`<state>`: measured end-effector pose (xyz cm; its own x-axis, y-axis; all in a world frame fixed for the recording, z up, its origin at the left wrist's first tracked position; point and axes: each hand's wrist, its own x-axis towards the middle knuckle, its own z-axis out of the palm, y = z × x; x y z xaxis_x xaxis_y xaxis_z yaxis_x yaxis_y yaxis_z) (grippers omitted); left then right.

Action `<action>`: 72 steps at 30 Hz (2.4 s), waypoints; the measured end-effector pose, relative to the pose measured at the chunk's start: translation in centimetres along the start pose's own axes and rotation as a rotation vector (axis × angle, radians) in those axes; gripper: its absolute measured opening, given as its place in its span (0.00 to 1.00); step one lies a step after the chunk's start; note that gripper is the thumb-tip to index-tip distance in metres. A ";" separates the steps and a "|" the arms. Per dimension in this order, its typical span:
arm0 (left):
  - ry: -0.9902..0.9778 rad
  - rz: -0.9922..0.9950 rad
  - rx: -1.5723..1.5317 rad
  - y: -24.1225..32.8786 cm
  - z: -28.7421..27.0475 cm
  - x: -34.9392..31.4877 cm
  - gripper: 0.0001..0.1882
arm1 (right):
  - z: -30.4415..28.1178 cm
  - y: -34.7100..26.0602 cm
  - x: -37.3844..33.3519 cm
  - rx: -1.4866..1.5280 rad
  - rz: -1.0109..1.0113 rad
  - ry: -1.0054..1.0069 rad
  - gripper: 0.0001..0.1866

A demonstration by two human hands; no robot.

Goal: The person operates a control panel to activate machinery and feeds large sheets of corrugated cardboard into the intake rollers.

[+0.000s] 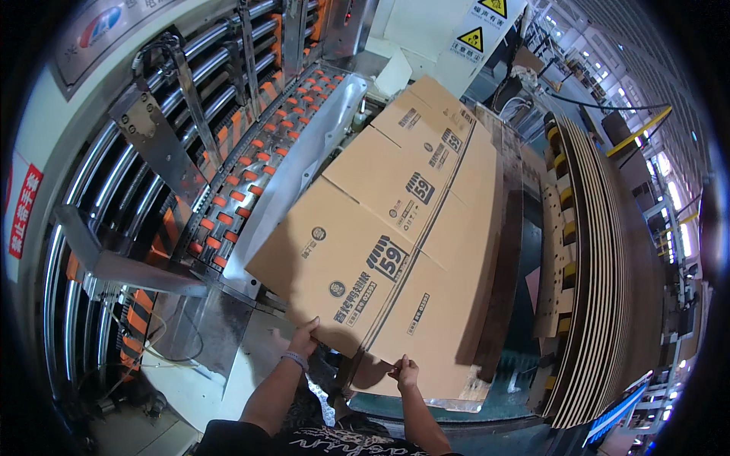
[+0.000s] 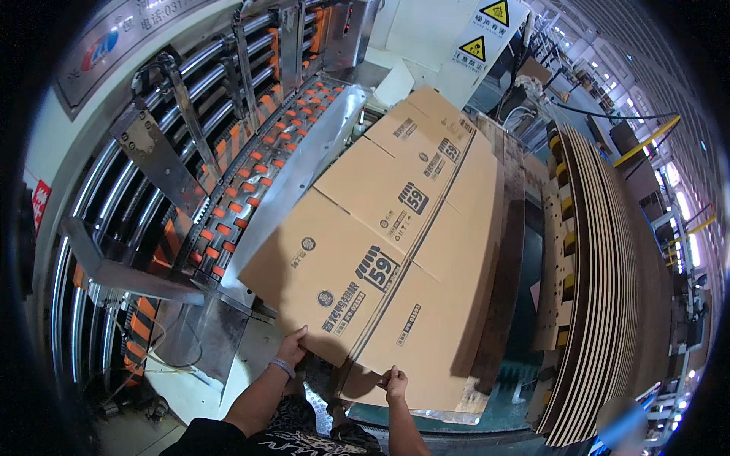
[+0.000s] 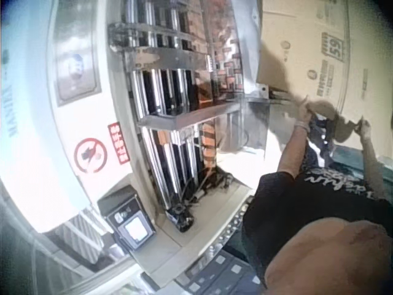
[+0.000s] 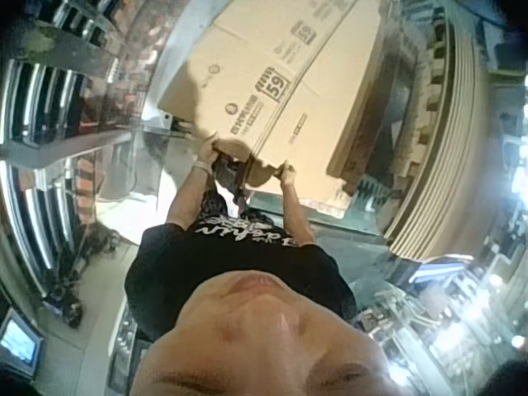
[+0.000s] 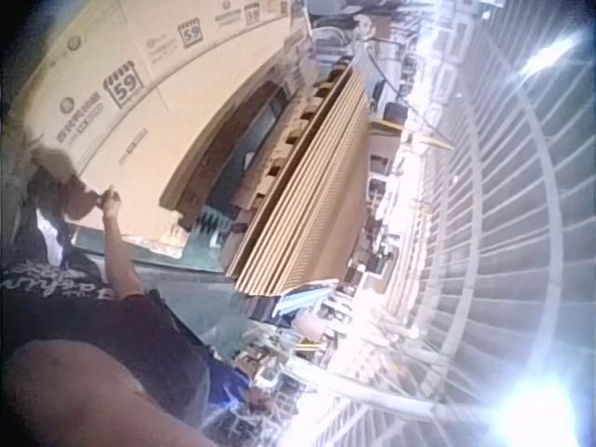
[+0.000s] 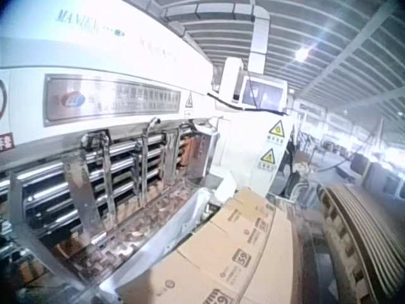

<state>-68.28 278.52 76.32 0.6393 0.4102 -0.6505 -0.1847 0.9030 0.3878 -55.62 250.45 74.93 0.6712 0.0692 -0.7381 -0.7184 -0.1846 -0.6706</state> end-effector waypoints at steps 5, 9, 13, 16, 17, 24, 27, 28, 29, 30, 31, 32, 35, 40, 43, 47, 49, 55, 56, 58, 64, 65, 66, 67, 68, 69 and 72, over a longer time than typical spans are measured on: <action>0.081 -0.015 0.016 0.4 2.6 -1.6 0.19 | -1.2 -0.3 0.0 0.046 0.006 -0.048 0.20; 0.075 0.012 0.021 1.6 3.0 -2.2 0.20 | -0.2 -0.6 -1.2 0.168 -0.018 -0.109 0.20; 0.092 0.141 0.053 2.3 5.0 -4.7 0.22 | -0.6 -1.3 -1.6 0.208 -0.024 -0.160 0.18; 0.137 0.174 -0.009 2.5 6.5 -6.8 0.23 | -0.5 -2.4 -1.6 0.182 -0.027 -0.180 0.16; 0.127 0.190 -0.030 2.4 6.3 -7.2 0.22 | -0.6 -2.9 -1.9 0.179 -0.025 -0.200 0.16; 0.204 0.267 -0.170 9.5 -1.8 -2.6 0.20 | 9.6 -5.0 -0.3 -0.050 0.002 -0.321 0.15; 0.222 0.276 -0.248 12.3 -3.3 -0.7 0.20 | 14.1 -4.5 1.6 -0.088 0.064 -0.369 0.17; 0.217 0.286 -0.268 12.6 -4.0 0.0 0.19 | 15.2 -4.0 2.4 -0.093 0.062 -0.367 0.18; 0.263 0.306 -0.267 12.3 -5.8 1.1 0.19 | 16.2 -3.2 3.0 -0.095 0.067 -0.366 0.19; 0.312 0.333 -0.269 11.7 -8.7 2.4 0.18 | 17.9 -3.4 2.6 -0.152 0.073 -0.383 0.21; 0.357 0.351 -0.271 11.3 -10.4 3.2 0.18 | 18.7 -3.3 2.2 -0.153 0.065 -0.429 0.20; 0.364 0.356 -0.284 11.2 -10.9 3.5 0.17 | 19.4 -2.9 2.1 -0.171 0.077 -0.409 0.20; 0.335 0.388 -0.283 10.7 -11.6 4.0 0.15 | 20.5 -2.1 2.2 -0.205 0.067 -0.388 0.20; 0.305 0.413 -0.224 12.7 -9.7 2.2 0.15 | 21.2 -1.9 2.0 -0.153 0.089 -0.385 0.20; 0.345 0.432 -0.223 13.0 -9.3 1.3 0.16 | 21.4 -1.7 1.8 -0.106 0.147 -0.381 0.20; 0.390 0.418 -0.198 14.3 -10.3 1.7 0.15 | 22.7 -0.8 2.3 -0.123 0.131 -0.484 0.20; 0.363 0.446 -0.177 14.2 -13.2 3.5 0.18 | 23.9 -0.8 1.7 -0.151 0.094 -0.526 0.19; 0.489 0.422 -0.129 14.8 -16.2 6.6 0.19 | 26.7 0.8 1.0 -0.045 0.089 -0.466 0.19; 0.475 0.420 -0.143 14.9 -15.9 6.6 0.18 | 26.7 1.1 1.1 -0.057 0.078 -0.443 0.19; 0.448 0.416 -0.170 15.1 -15.2 6.4 0.17 | 26.5 1.6 1.2 -0.030 0.098 -0.417 0.18; 0.451 0.429 -0.166 14.5 -16.8 7.7 0.16 | 26.5 2.8 0.7 0.094 0.203 -0.356 0.16; 0.472 0.420 -0.179 14.6 -16.6 7.6 0.15 | 26.6 3.3 0.6 0.123 0.236 -0.385 0.16; 0.494 0.409 -0.191 14.8 -16.1 7.6 0.14 | 26.6 3.5 0.4 0.173 0.261 -0.367 0.16; 0.515 0.398 -0.202 14.8 -16.0 7.6 0.13 | 26.5 3.9 0.6 0.180 0.263 -0.345 0.16; 0.507 0.405 -0.203 14.5 -16.7 7.9 0.12 | 26.4 4.5 0.9 0.187 0.269 -0.327 0.16; 0.500 0.412 -0.202 14.2 -17.4 8.3 0.12 | 26.3 5.2 1.2 0.194 0.276 -0.309 0.15; 0.482 0.394 -0.216 13.9 -18.1 8.9 0.13 | 26.1 6.2 2.7 0.128 0.227 -0.335 0.15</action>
<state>-78.66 297.02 64.15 0.0971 0.6811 -0.7257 -0.5139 0.6588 0.5495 -63.05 275.07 66.88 0.4120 0.3592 -0.8374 -0.8724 -0.1098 -0.4763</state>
